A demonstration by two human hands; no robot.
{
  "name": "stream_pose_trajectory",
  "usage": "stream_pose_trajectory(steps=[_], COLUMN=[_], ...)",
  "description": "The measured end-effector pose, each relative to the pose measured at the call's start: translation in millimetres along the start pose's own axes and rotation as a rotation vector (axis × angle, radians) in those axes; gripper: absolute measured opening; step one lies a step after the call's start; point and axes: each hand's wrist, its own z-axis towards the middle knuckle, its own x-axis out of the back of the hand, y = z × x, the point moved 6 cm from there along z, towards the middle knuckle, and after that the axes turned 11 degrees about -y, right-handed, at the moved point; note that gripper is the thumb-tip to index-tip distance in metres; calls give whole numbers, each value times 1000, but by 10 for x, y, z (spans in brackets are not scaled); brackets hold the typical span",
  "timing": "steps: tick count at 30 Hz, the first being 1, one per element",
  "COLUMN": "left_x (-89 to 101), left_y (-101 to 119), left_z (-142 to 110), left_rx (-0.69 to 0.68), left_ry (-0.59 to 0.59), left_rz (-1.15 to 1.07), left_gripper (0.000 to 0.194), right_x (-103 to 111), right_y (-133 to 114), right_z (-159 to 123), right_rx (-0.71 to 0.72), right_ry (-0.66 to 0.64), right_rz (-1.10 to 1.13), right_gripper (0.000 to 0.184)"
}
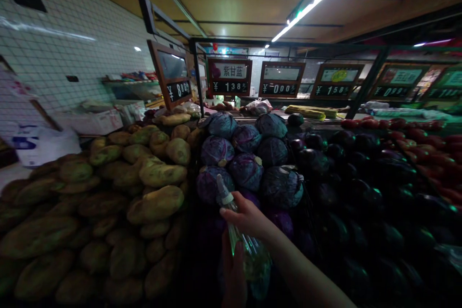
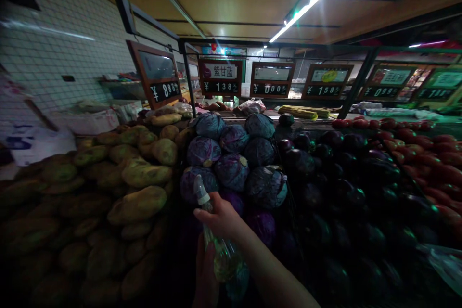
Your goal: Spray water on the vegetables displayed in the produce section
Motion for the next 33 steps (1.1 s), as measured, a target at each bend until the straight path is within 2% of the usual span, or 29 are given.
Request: stream_pose_trajectory(steps=[3,6,8,11,14,19,23,28,31,33], left_x=[-85,-240,-338,-451,-508,-429,-313,-180,-126,-106], left_y=[221,508,618,688,702,653,550,422,285,221], left_z=[30,73,102,151,198,240,250,251,260,278], left_rx=[-10,-51,-35,7,12,-99,-176,-263,-214,-177], left_ry=[-38,-185,-299,-447,-527,-490,-411,-230,-146,-110], left_rz=[-67,53,99,127,134,104,28,-83,-198,-272], left_gripper=[65,54,51,54,57,61,86,92,94,98], right_x=[158,302,370,463,535,617,586,404,225,152], right_y=[125,327,445,546,559,390,172,-152,-288,-312], right_z=[-128,-345,-507,-710,-780,-605,-311,106,332,440], right_rx=[18,-16,-36,-48,-54,10,22,53,55,36], right_ry=[143,303,400,520,552,480,343,105,-69,-109], right_rz=[203,444,585,652,632,608,599,467,359,285], right_gripper=[30,39,45,52,59,58,50,47,44,42])
